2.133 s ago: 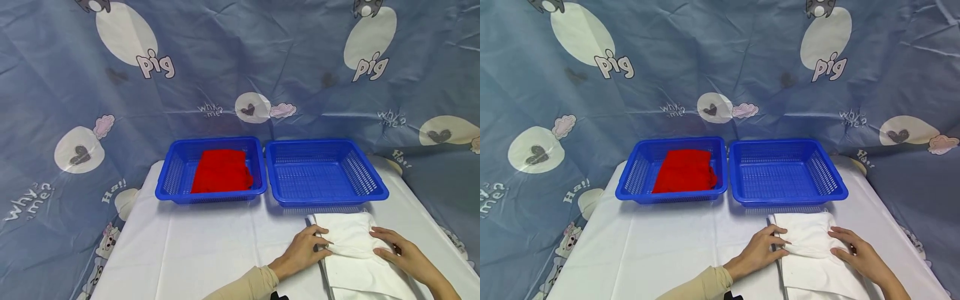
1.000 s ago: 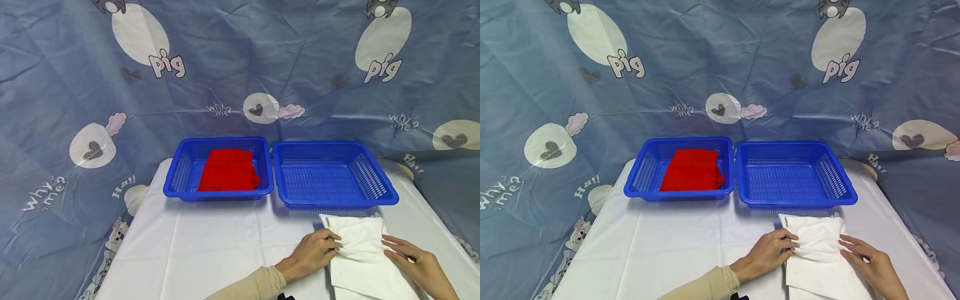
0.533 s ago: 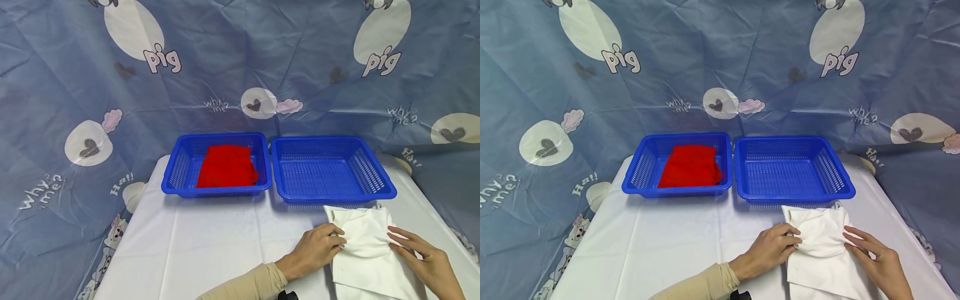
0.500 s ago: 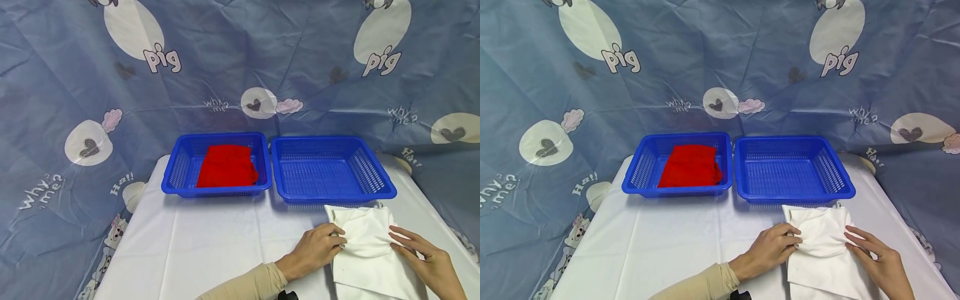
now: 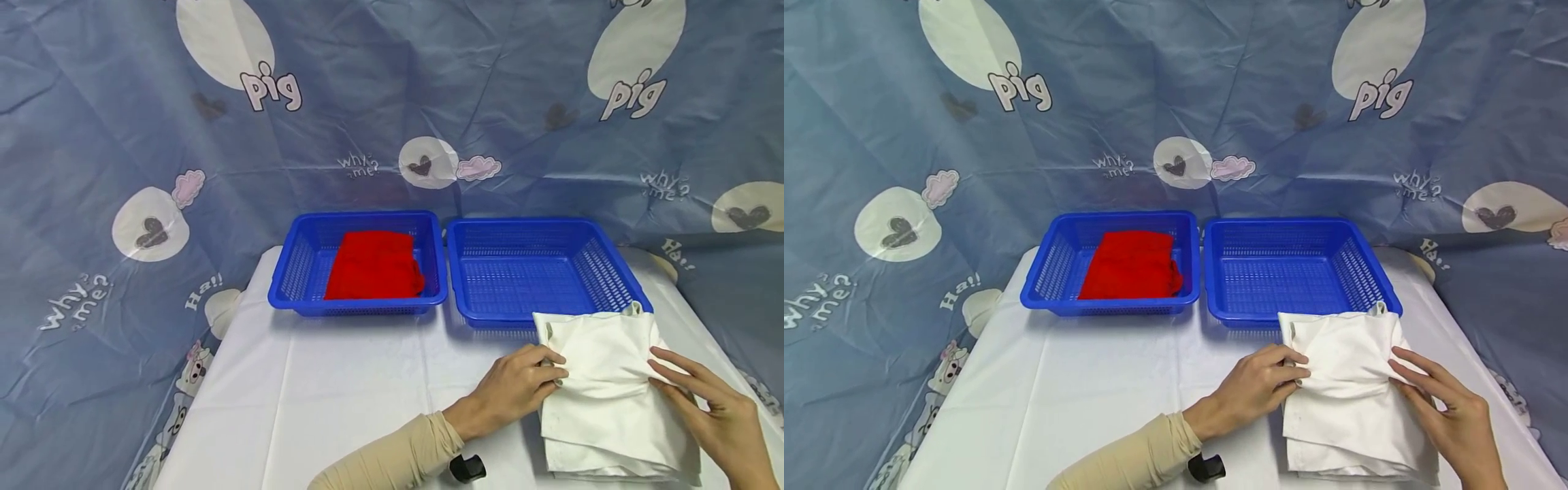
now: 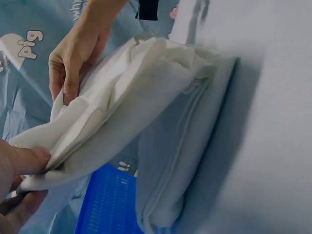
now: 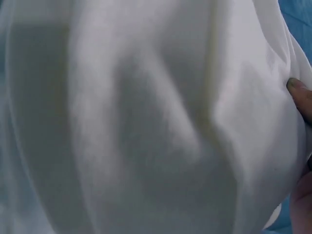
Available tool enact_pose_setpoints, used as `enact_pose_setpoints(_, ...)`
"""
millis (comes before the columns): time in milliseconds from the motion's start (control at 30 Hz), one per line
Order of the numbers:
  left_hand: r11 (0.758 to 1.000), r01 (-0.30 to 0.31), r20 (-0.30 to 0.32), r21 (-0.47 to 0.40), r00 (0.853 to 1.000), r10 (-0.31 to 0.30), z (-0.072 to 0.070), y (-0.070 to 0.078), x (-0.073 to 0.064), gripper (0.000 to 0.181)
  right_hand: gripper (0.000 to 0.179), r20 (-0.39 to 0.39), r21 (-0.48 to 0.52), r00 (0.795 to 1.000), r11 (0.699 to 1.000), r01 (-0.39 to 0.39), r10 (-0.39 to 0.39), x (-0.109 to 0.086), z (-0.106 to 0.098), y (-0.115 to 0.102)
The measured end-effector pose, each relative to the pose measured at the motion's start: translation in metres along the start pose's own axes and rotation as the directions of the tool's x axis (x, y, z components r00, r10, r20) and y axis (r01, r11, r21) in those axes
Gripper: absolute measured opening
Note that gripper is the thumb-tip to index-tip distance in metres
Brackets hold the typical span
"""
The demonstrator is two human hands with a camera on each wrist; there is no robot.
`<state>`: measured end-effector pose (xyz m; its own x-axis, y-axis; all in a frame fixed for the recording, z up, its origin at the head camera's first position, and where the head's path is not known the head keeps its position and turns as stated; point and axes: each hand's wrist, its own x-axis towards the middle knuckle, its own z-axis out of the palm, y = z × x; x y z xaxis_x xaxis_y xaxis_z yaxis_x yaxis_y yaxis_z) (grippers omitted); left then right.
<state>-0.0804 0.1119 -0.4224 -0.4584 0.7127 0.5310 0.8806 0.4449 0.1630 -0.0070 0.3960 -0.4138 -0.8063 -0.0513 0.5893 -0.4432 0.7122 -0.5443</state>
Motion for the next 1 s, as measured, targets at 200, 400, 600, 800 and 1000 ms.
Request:
enact_pose_setpoints(200,0.998,-0.039,-0.069,-0.051,0.997,0.035,-0.012,-0.012,0.008,0.02,0.025,-0.074,0.042,0.99,0.992,0.121,-0.118,0.019,-0.002,-0.004)
enact_pose_setpoints(400,0.99,-0.044,-0.142,-0.132,0.989,0.025,-0.028,-0.029,0.021,0.02,0.02,-0.135,0.111,0.968,0.967,0.227,-0.212,0.047,0.004,-0.009)
enact_pose_setpoints(600,0.994,0.002,-0.13,-0.105,0.991,-0.015,-0.039,-0.053,0.034,0.02,0.021,-0.141,0.077,0.958,0.962,0.263,-0.251,0.08,0.016,-0.007)
enact_pose_setpoints(800,0.998,0.042,-0.093,-0.054,0.995,-0.047,-0.044,-0.074,0.043,0.02,0.027,-0.143,0.076,0.96,0.965,0.253,-0.24,0.104,0.031,0.004)
enact_pose_setpoints(1000,0.995,0.096,-0.074,-0.024,0.993,-0.097,-0.044,-0.092,0.052,0.018,0.038,-0.118,0.056,0.976,0.98,0.191,-0.184,0.123,0.045,0.014)
